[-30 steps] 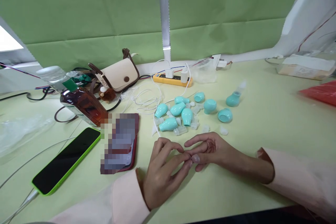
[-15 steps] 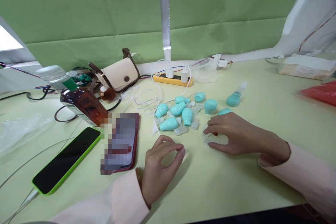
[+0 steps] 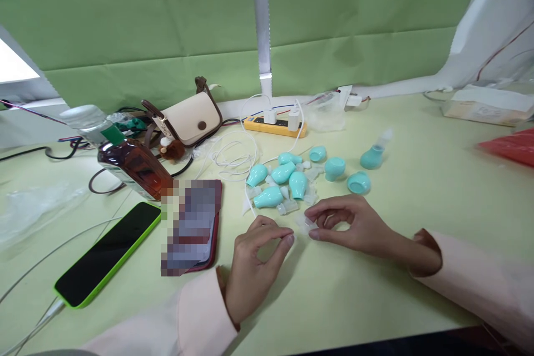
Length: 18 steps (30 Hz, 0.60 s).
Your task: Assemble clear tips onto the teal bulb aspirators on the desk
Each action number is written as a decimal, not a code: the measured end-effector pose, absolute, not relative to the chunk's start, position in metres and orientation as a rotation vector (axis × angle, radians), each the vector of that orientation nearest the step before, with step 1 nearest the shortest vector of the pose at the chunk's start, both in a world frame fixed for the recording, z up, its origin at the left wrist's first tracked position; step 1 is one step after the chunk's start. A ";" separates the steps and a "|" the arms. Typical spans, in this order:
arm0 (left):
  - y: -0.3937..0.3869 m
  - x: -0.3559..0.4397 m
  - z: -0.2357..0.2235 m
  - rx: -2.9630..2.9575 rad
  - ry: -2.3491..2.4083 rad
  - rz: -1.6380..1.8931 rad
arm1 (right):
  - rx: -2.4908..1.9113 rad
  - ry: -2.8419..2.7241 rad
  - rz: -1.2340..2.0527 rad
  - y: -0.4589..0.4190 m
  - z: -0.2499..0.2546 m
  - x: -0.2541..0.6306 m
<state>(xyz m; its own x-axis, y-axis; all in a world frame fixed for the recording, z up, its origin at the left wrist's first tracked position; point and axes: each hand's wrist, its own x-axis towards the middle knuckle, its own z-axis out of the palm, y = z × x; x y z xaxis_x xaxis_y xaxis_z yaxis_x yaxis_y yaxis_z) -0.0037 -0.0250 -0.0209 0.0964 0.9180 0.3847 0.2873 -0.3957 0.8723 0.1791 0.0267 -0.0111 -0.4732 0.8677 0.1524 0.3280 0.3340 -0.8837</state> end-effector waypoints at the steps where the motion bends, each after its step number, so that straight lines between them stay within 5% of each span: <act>1: -0.025 -0.004 -0.021 1.756 1.180 1.318 | -1.086 -1.840 1.230 0.024 -0.013 0.175; 8: -0.023 -0.003 -0.022 1.763 1.156 1.357 | -0.997 -1.468 1.714 0.015 -0.028 0.163; 18: -0.022 -0.003 -0.022 1.799 1.173 1.381 | -1.010 -1.339 1.724 0.008 -0.034 0.156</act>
<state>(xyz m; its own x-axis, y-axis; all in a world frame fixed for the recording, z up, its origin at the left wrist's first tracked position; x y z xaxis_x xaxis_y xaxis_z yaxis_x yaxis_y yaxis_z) -0.0034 -0.0219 -0.0220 0.0775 0.8929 0.4435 0.2931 -0.4456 0.8459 0.1560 0.0080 -0.0345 -0.4339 0.8883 -0.1502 -0.0741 -0.2014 -0.9767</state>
